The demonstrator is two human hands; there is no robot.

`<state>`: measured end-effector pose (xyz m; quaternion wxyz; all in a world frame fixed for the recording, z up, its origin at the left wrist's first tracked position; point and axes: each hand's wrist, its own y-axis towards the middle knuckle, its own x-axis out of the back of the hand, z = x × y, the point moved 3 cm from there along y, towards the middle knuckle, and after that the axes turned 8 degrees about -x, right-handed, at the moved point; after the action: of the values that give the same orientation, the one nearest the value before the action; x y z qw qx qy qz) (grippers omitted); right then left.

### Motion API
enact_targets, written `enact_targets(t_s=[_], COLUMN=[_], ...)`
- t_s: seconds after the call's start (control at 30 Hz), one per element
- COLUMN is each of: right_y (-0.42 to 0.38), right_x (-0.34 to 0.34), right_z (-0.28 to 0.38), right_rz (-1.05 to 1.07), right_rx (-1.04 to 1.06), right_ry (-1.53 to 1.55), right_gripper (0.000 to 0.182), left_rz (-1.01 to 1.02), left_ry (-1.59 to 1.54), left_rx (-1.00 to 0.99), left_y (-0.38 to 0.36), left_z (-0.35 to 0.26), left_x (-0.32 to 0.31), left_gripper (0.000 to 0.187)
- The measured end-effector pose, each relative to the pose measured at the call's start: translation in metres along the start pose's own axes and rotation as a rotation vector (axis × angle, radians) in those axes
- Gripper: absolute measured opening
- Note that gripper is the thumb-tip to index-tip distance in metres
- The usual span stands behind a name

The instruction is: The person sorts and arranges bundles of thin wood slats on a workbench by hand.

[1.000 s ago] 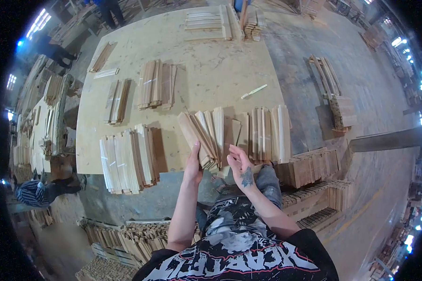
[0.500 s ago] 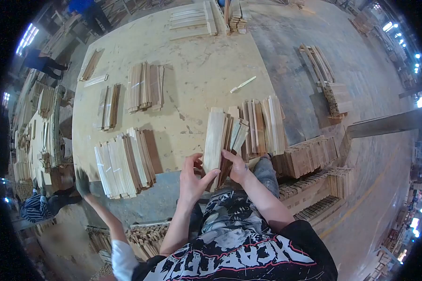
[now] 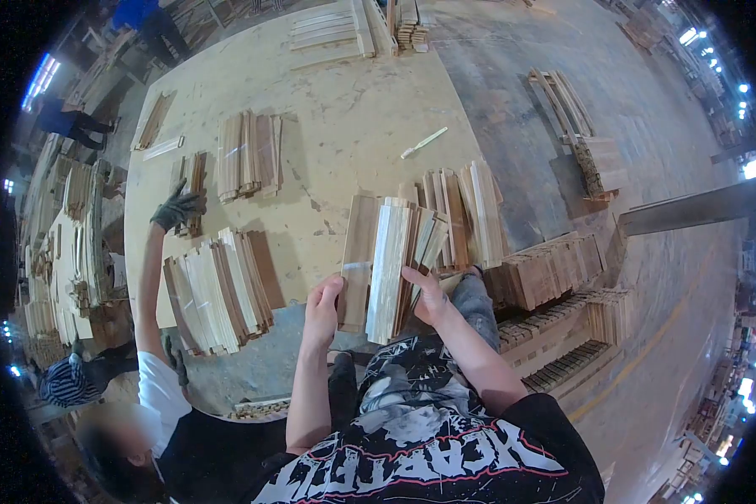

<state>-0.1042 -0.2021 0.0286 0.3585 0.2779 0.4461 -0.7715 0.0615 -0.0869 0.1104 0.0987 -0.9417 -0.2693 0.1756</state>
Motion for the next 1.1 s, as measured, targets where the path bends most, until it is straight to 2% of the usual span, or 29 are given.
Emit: enact_targets(t_s=[0.2,0.3,0.4,0.43,0.53,0.63,0.7,0.73,0.83,0.93,1.03,1.1], right_y=[-0.008,-0.011,-0.014,-0.012,-0.008,-0.006,-0.006,-0.006,-0.003,-0.003,-0.005,-0.007], right_x=[-0.007,-0.009,-0.014,-0.008,0.008,0.010,0.011,0.013,0.018,0.017,0.015,0.014], right_z=[0.009,0.016,0.021,0.019,0.013,0.014,0.015,0.015,0.012,0.012,0.012,0.013], right_rz=[0.012,0.001,0.047,0.026,-0.023,-0.031,-0.027,-0.031,-0.031,-0.019,-0.024,-0.030], right_rx=[-0.007,0.009,-0.011,-0.011,-0.006,-0.012,-0.061,-0.039,0.002,-0.010,-0.010,-0.008], right_ry=[0.039,0.027,0.033,0.031,0.026,0.058,0.127,0.098,0.043,0.045,0.041,0.040], right_gripper=[0.062,0.061,0.060,0.061,0.062,0.058,0.050,0.053,0.061,0.061,0.061,0.061], left_rz=[-0.036,-0.161,-0.272,-0.256,-0.304,-0.326,-0.388,-0.412,-0.568,-0.519,-0.480,-0.446], left_ry=[-0.160,-0.044,0.040,0.016,0.050,0.276,0.806,1.072,1.245,1.186,1.321,1.219], left_rx=[0.070,-0.021,-0.027,-0.066,0.000,-0.002,0.052,0.081,-0.259,-0.233,-0.251,-0.202], left_y=[0.001,0.018,0.039,0.044,0.052,0.053,0.042,0.037,0.025,0.025,0.027,0.031], left_z=[0.015,0.034,0.066,0.068,0.081,0.084,0.065,0.054,0.051,0.058,0.066,0.072], left_x=[0.001,0.014,0.046,0.050,0.066,0.073,0.064,0.057,0.055,0.046,0.034,0.034], left_gripper=[0.031,0.030,0.030,0.030,0.031,0.029,0.027,0.026,0.027,0.032,0.041,0.044])
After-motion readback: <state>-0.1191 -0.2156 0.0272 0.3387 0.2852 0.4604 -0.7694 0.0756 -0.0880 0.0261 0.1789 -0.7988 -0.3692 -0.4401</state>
